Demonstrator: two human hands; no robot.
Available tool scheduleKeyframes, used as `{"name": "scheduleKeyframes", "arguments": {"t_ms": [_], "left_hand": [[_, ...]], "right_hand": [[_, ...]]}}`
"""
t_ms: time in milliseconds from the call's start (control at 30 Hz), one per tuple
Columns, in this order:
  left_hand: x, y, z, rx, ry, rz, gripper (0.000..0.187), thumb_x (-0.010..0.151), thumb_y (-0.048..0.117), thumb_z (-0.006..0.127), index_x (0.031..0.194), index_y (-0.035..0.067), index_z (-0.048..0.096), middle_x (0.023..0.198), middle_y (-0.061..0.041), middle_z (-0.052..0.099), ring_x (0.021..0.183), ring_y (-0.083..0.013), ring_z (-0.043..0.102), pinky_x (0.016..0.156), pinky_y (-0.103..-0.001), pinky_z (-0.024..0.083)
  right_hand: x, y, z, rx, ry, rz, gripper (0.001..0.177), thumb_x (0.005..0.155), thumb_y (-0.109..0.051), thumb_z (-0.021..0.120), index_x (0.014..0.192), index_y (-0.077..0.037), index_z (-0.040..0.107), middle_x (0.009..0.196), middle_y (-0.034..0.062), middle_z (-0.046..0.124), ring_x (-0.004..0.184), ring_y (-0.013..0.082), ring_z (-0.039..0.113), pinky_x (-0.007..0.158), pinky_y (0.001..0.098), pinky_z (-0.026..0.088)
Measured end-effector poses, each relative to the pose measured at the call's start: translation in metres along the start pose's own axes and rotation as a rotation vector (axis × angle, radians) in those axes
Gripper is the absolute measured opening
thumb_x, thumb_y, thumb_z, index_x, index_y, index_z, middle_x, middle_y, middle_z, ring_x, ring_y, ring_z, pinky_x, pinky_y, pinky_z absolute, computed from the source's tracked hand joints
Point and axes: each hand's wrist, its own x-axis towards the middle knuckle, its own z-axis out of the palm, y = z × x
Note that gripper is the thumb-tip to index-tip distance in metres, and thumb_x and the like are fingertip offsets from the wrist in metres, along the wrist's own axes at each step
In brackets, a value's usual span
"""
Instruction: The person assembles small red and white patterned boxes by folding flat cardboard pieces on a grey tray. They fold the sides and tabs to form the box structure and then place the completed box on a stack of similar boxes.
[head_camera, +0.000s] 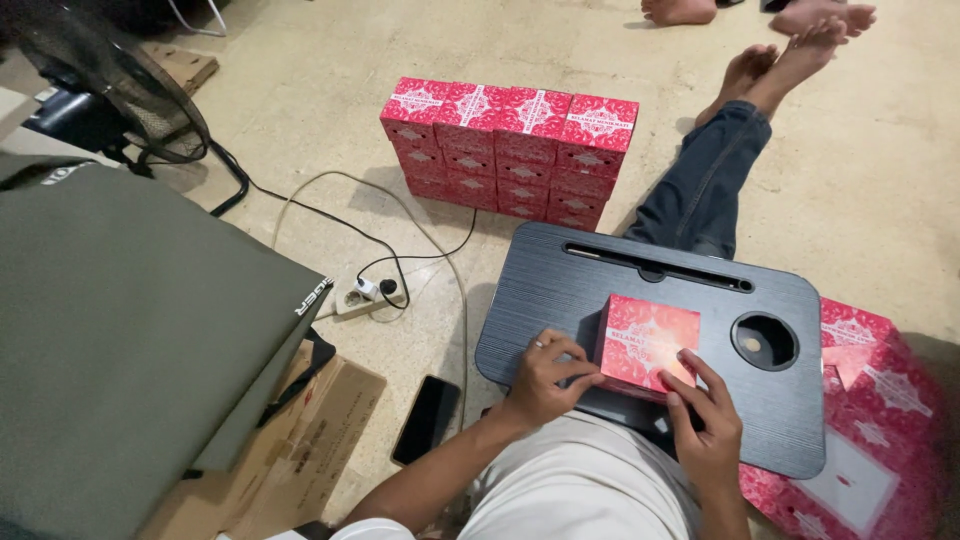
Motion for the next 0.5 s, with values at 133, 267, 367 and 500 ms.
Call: {"name": "scheduleKeyframes", "arguments": {"t_ms": [133, 267, 367, 500], "left_hand": [[0.002, -0.011, 0.001, -0.047, -0.084, -0.067, 0.013, 0.081, 0.014, 0.088, 0.084, 0.008, 0.077, 0.083, -0.007, 0.066, 0.082, -0.0248, 0.060, 0.076, -0.039, 0.047], [0.009, -0.012, 0.003, -0.151, -0.124, -0.260, 0.018, 0.075, 0.011, 0.090, 0.081, 0.011, 0.073, 0.085, -0.003, 0.068, 0.083, -0.0192, 0.060, 0.078, -0.034, 0.047], [0.005, -0.013, 0.006, -0.114, -0.095, -0.248, 0.019, 0.074, 0.010, 0.091, 0.080, 0.014, 0.073, 0.087, -0.001, 0.070, 0.082, -0.0174, 0.062, 0.079, -0.035, 0.045], [-0.001, 0.000, 0.006, 0.082, 0.011, 0.019, 0.020, 0.084, -0.001, 0.084, 0.092, 0.014, 0.074, 0.088, 0.001, 0.073, 0.078, -0.0184, 0.069, 0.081, -0.037, 0.044]], "right_hand": [[0.002, -0.002, -0.002, -0.014, -0.009, 0.015, 0.025, 0.098, -0.006, 0.062, 0.120, -0.003, 0.073, 0.145, 0.0161, 0.060, 0.124, 0.0250, 0.063, 0.099, 0.0318, 0.053], [0.005, 0.002, -0.004, -0.027, -0.006, 0.001, 0.025, 0.095, -0.006, 0.066, 0.118, -0.007, 0.075, 0.141, 0.0155, 0.063, 0.125, 0.0239, 0.063, 0.102, 0.0318, 0.050], [0.006, 0.004, -0.003, -0.051, -0.005, -0.008, 0.025, 0.094, -0.007, 0.067, 0.117, -0.010, 0.076, 0.139, 0.0146, 0.064, 0.126, 0.0240, 0.062, 0.102, 0.0333, 0.050], [0.008, 0.007, -0.005, -0.050, -0.021, -0.050, 0.025, 0.094, -0.007, 0.067, 0.118, -0.012, 0.076, 0.139, 0.0139, 0.063, 0.126, 0.0238, 0.061, 0.100, 0.0327, 0.051]]}}
